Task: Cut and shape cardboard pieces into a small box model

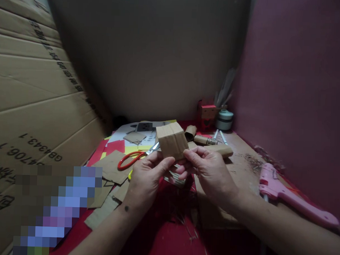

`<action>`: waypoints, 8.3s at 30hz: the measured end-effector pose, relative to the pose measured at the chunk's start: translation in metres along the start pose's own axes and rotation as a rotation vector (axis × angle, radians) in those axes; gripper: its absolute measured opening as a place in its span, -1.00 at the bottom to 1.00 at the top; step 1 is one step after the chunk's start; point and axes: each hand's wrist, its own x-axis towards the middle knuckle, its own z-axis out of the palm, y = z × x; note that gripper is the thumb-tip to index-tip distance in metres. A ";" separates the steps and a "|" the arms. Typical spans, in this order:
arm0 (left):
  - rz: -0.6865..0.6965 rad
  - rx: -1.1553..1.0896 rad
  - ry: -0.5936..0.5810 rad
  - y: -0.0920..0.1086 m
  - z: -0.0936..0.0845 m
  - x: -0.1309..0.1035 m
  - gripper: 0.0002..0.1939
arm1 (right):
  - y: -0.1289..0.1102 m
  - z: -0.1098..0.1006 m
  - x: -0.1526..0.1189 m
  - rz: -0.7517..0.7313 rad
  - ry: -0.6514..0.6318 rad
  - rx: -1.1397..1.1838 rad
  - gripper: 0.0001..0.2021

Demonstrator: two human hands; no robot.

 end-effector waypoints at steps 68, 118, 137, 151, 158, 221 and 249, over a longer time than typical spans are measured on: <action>-0.104 -0.101 -0.095 -0.005 -0.002 0.004 -0.62 | -0.005 0.004 0.003 0.042 -0.071 -0.254 -0.75; -0.173 -0.336 -0.240 0.000 -0.017 0.008 -0.71 | 0.008 -0.003 -0.015 -0.705 -0.356 -1.296 -0.66; -0.141 -0.113 -0.335 0.000 -0.011 0.004 -0.95 | 0.002 -0.005 -0.007 -0.009 -0.296 -0.456 -0.52; -0.129 0.121 -0.378 0.002 -0.018 0.000 -0.83 | -0.001 -0.006 -0.009 -0.086 -0.295 -0.452 -0.60; -0.173 0.084 -0.302 -0.001 -0.024 0.002 -0.81 | -0.004 -0.003 -0.008 0.022 -0.316 -0.441 -0.53; -0.210 -0.051 -0.232 0.010 -0.028 0.009 -0.76 | -0.017 -0.026 0.002 -0.612 -0.527 -0.899 -0.15; 0.205 0.230 -0.318 0.015 -0.023 0.004 -0.45 | -0.016 -0.024 0.023 -0.324 -0.438 -0.536 -0.45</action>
